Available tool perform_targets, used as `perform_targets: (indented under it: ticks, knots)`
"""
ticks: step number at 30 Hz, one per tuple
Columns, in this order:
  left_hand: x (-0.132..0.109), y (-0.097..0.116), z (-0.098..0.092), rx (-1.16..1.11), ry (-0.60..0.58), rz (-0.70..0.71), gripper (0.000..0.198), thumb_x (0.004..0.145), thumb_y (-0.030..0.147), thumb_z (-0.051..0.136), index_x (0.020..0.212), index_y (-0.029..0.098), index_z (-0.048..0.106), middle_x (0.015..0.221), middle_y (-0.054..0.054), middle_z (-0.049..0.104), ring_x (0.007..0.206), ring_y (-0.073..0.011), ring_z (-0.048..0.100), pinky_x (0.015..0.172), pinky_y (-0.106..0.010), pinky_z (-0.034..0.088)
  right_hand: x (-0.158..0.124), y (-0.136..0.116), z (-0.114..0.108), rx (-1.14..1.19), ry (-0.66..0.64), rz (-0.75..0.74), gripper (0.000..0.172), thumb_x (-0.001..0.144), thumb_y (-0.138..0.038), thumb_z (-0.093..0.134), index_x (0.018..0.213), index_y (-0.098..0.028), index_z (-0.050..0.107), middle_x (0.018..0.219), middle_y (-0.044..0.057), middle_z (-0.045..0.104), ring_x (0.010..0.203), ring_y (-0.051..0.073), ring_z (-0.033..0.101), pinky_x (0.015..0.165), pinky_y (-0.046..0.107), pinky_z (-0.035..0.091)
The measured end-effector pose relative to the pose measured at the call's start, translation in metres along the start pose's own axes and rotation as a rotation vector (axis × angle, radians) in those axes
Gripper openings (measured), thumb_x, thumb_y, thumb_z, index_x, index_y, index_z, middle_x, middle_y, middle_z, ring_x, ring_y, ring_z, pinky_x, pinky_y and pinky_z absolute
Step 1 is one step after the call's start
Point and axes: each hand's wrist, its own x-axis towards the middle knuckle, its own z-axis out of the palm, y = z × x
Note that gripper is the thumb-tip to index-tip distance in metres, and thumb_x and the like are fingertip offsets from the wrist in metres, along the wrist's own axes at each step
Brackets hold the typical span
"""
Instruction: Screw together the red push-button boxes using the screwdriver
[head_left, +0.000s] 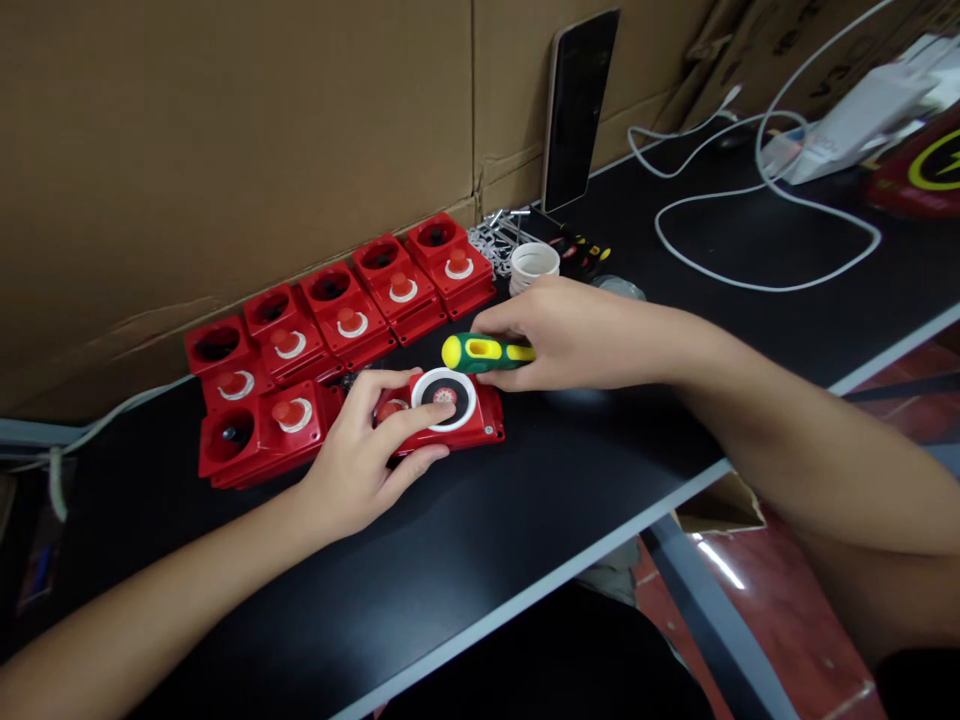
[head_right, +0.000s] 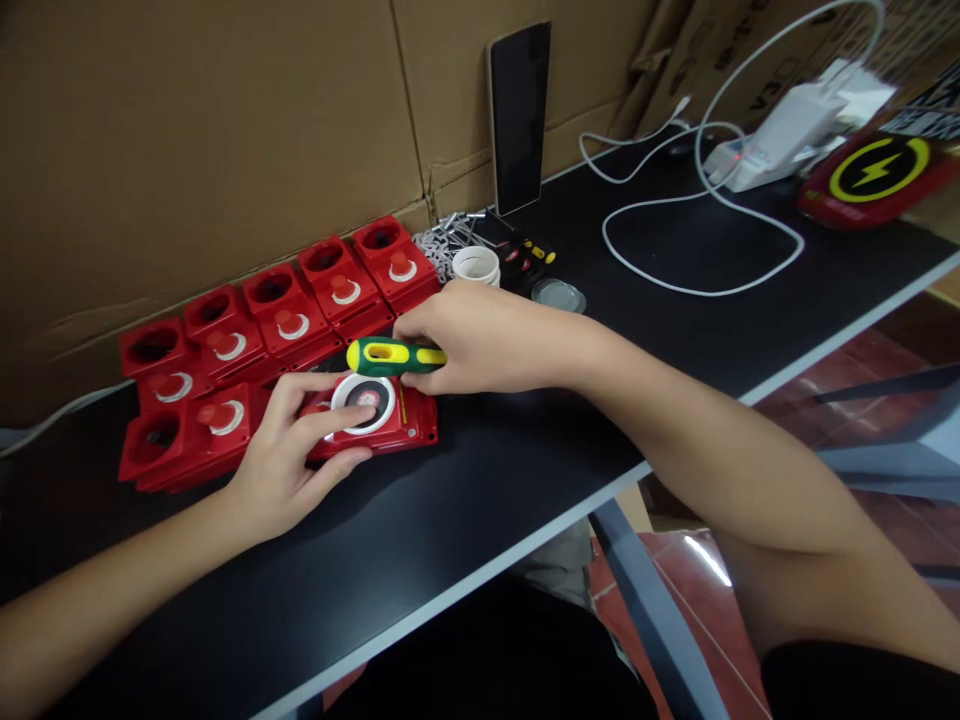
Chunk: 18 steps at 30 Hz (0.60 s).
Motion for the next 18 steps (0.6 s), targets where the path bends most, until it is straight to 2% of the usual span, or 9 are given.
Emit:
perform_targets:
  ticks: [3, 9, 15, 18]
  knots:
    - [0.0001, 0.0000, 0.0002, 0.005, 0.010, 0.010, 0.038, 0.113, 0.026, 0.074, 0.150, 0.028, 0.069, 0.146, -0.014, 0.057, 0.136, -0.0308, 0.069, 0.107, -0.048, 0.069, 0.0014, -0.0010, 0.0015, -0.015, 0.017, 0.013, 0.027, 0.091, -0.020, 0.080, 0.075, -0.022, 0.058, 0.062, -0.006, 0.050, 0.062, 0.014, 0.045, 0.067, 0.033, 0.029]
    - [0.0007, 0.0006, 0.0002, 0.000, 0.008, -0.001, 0.040, 0.111, 0.024, 0.076, 0.150, 0.031, 0.069, 0.146, -0.013, 0.058, 0.134, -0.0307, 0.069, 0.107, -0.049, 0.069, 0.0026, 0.0005, 0.0048, -0.028, 0.049, 0.007, 0.015, 0.088, -0.019, 0.083, 0.082, -0.019, 0.069, 0.066, -0.005, 0.057, 0.063, 0.014, 0.048, 0.066, 0.032, 0.031]
    - [0.0001, 0.0006, 0.0012, 0.004, 0.013, 0.013, 0.037, 0.114, 0.027, 0.073, 0.150, 0.027, 0.069, 0.147, -0.014, 0.056, 0.137, -0.0307, 0.067, 0.108, -0.047, 0.068, 0.0017, 0.0014, 0.0049, -0.034, 0.062, 0.023, 0.009, 0.087, -0.020, 0.085, 0.088, -0.018, 0.076, 0.066, -0.004, 0.059, 0.064, 0.015, 0.050, 0.067, 0.032, 0.033]
    - [0.0001, 0.0003, 0.0010, 0.005, 0.008, 0.009, 0.037, 0.113, 0.026, 0.074, 0.150, 0.027, 0.069, 0.147, -0.014, 0.056, 0.137, -0.0311, 0.067, 0.110, -0.048, 0.067, 0.0026, 0.0032, 0.0077, -0.005, 0.072, -0.005, 0.013, 0.086, -0.020, 0.085, 0.097, -0.017, 0.081, 0.070, -0.003, 0.065, 0.066, 0.015, 0.053, 0.068, 0.031, 0.034]
